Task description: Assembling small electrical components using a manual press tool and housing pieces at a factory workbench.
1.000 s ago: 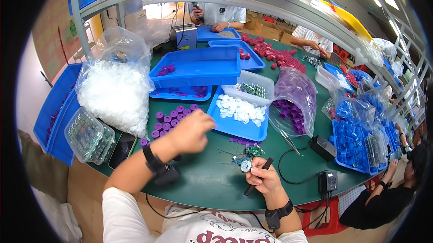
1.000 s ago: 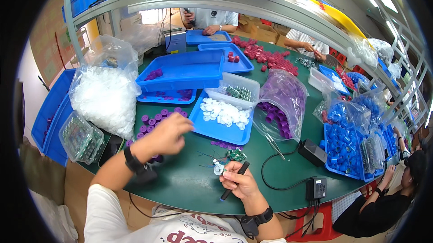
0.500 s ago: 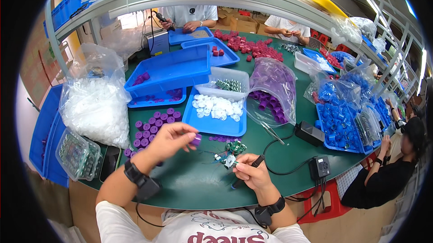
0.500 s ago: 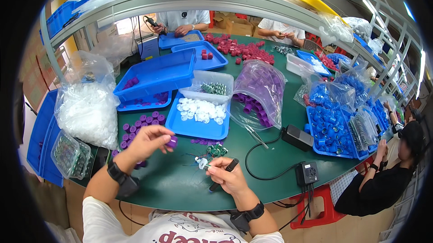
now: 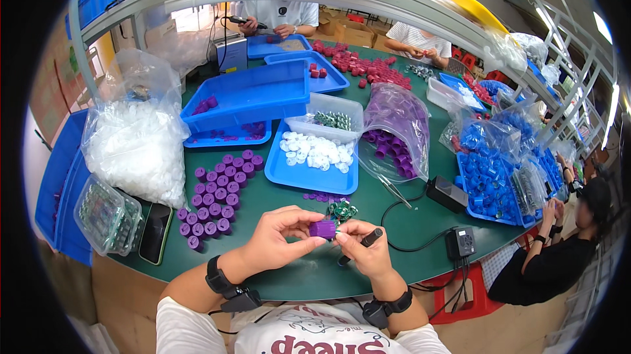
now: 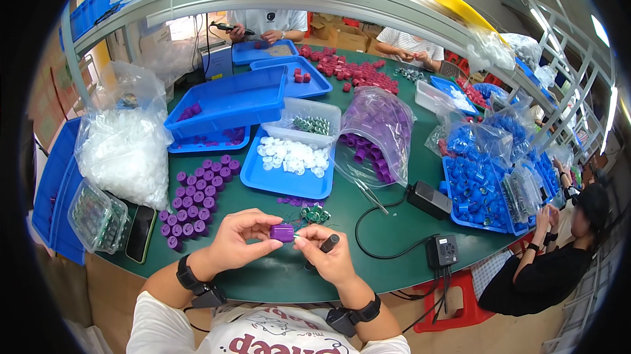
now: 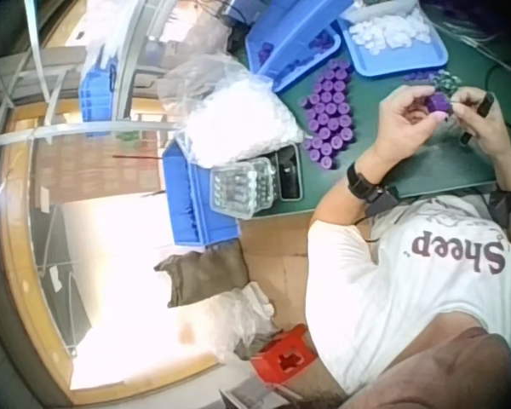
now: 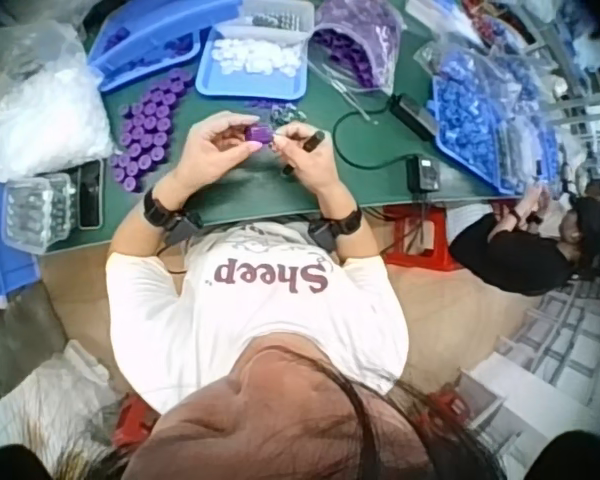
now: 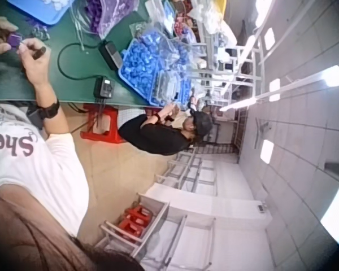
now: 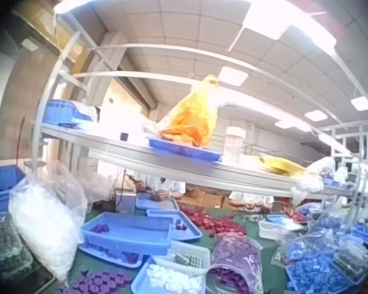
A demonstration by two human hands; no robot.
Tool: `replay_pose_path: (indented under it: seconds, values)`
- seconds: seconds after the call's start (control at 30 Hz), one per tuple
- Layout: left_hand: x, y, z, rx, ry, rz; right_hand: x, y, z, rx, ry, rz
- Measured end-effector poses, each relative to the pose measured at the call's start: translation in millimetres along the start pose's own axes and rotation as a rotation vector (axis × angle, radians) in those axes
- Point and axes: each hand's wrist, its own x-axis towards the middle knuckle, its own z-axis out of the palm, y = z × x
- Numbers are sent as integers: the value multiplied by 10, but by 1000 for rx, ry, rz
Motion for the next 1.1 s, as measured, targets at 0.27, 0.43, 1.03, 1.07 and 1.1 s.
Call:
replay_pose_path:
  seconds: [0.27, 0.43, 1.03, 1.07, 1.1]
  values:
    - [24, 269, 211, 326, 78, 319, 35, 73, -139, 385, -214, 37]
    - [68, 372, 290, 466, 44, 477, 43, 143, -220, 570, -304, 104]
    - [12, 400, 351, 470, -6, 462, -44, 183, -210, 678, -335, 144]
    - [11, 399, 364, 481, 47, 478, -64, 200, -206, 677, -337, 147]
    - [7, 392, 381, 480, 48, 479, -85, 223, -199, 708, -335, 140]
